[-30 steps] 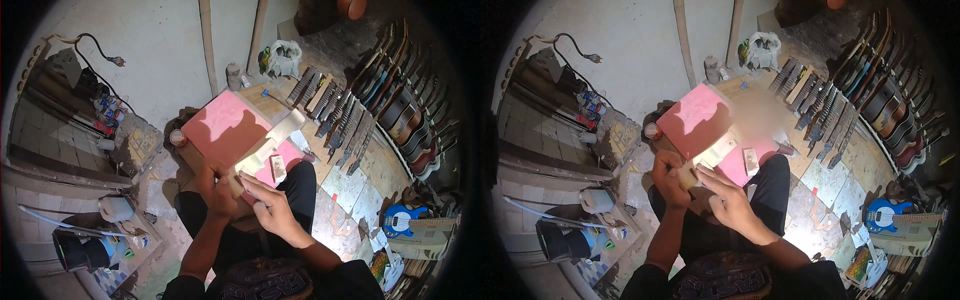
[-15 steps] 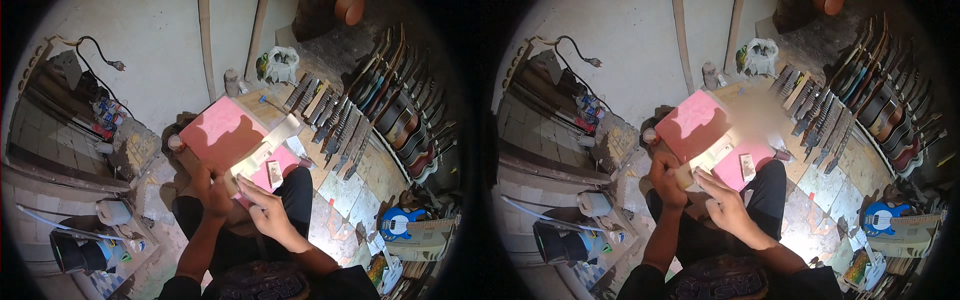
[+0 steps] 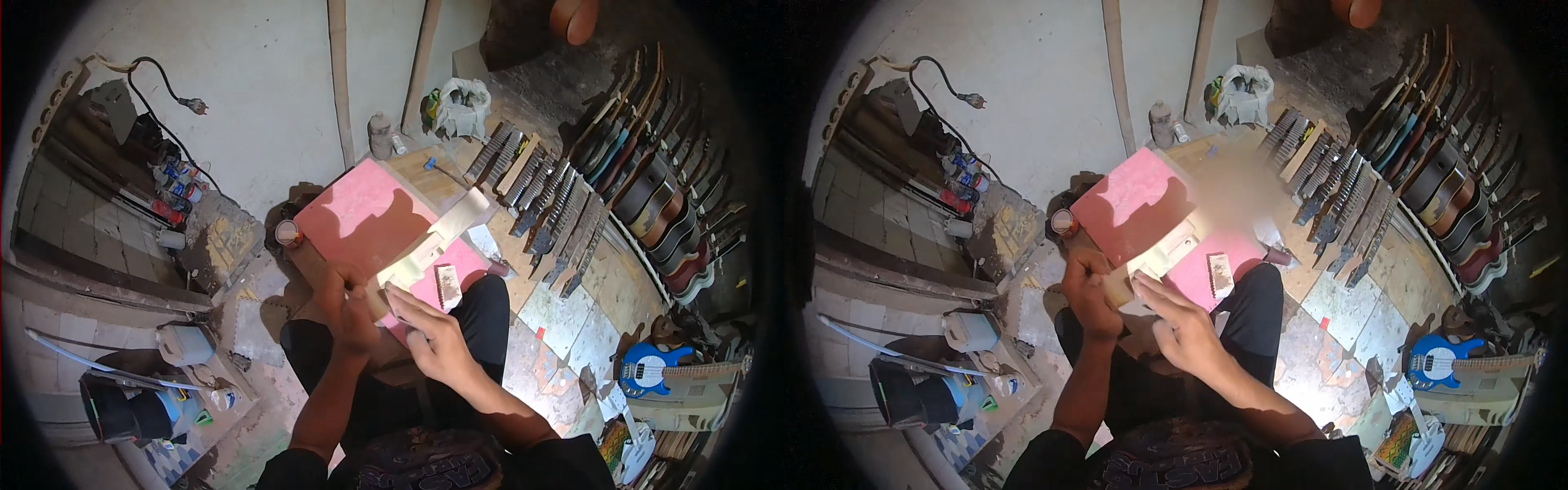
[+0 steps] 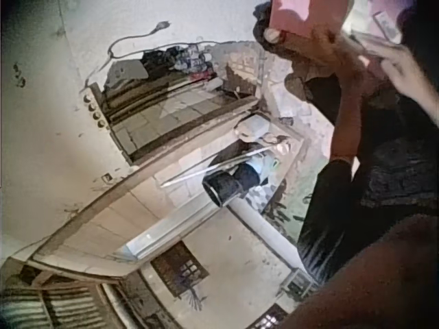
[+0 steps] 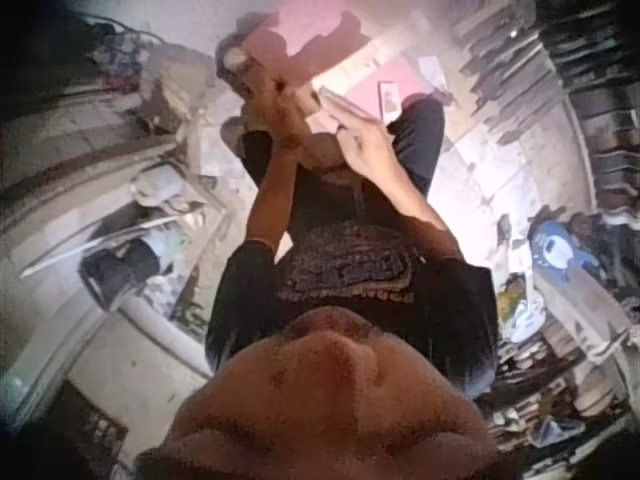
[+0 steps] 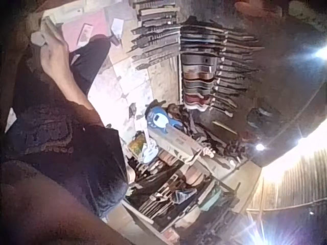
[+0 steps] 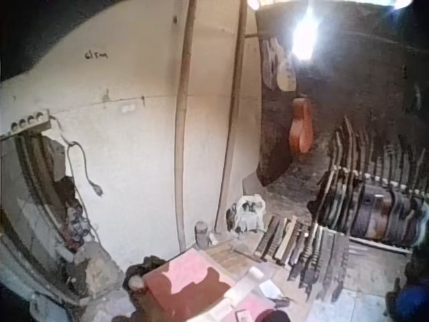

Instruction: The person sands the surface and edges of a wooden guitar body by hand using sandpaper.

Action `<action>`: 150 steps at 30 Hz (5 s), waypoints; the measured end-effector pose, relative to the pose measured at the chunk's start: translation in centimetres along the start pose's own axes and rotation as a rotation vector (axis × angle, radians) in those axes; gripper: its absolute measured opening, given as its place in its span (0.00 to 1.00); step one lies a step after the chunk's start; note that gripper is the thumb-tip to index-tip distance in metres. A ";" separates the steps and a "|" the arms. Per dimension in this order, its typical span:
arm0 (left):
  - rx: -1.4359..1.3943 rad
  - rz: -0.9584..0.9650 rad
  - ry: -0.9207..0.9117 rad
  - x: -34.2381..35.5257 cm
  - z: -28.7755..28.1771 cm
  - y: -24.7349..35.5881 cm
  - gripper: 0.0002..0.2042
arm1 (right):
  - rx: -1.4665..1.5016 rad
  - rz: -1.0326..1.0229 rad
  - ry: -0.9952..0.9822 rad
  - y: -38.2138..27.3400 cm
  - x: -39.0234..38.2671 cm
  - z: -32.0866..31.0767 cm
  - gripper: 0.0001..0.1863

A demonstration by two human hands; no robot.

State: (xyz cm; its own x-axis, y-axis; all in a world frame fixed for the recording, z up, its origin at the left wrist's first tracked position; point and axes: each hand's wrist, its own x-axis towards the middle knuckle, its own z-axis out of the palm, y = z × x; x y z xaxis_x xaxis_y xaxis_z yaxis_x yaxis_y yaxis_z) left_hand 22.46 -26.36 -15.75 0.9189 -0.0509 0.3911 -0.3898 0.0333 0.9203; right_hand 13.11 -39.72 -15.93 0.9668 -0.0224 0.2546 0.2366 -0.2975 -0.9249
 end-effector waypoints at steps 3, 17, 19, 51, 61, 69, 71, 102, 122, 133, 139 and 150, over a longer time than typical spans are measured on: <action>0.100 0.140 -0.025 -0.2 1.1 0.1 0.10 | -0.014 0.009 -0.008 0.6 1.9 -0.4 0.32; -0.036 0.104 -0.004 -0.5 0.8 -0.3 0.13 | -0.037 0.044 -0.004 1.6 1.8 0.3 0.31; -0.010 0.048 -0.011 0.2 0.3 0.0 0.13 | -0.001 0.082 -0.024 1.0 1.3 0.4 0.30; 0.554 0.284 0.415 6.9 0.3 -3.2 0.22 | 0.015 0.193 0.295 3.2 -0.2 -3.9 0.29; 0.583 0.319 0.615 5.6 3.0 -7.8 0.41 | 0.274 0.380 0.221 5.9 -5.3 -1.4 0.29; 0.289 0.176 0.154 7.4 -1.5 -2.7 0.14 | 0.359 0.488 0.198 6.9 -5.8 -0.9 0.30; 0.058 0.009 -0.084 8.4 -2.6 -2.7 0.10 | 0.335 0.439 0.207 6.6 -5.6 -0.6 0.30; -0.025 -0.226 -0.018 2.7 1.3 1.8 0.05 | -0.054 -0.092 0.204 -3.1 4.2 2.7 0.43; 0.042 -0.084 0.063 2.5 2.4 2.4 0.06 | 0.083 -0.041 0.081 1.2 3.3 0.8 0.38; 0.027 0.109 0.142 1.8 2.3 -0.3 0.07 | 0.157 0.120 -0.062 -4.0 4.0 -1.4 0.37; -0.030 -0.044 0.175 1.5 3.0 -0.3 0.16 | -0.181 -0.144 0.036 -4.9 3.2 -1.6 0.37; 0.206 0.084 0.192 2.7 2.8 -1.9 0.21 | -0.435 -0.075 -0.102 -7.8 6.0 -2.3 0.35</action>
State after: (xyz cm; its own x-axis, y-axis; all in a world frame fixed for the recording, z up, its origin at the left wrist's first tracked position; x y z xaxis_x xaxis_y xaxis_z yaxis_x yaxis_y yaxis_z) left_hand 25.50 -29.32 -16.43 0.8700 0.1338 0.4746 -0.4505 -0.1753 0.8754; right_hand 16.80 -39.74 -6.56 0.9582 0.1022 0.2673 0.2651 -0.6690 -0.6944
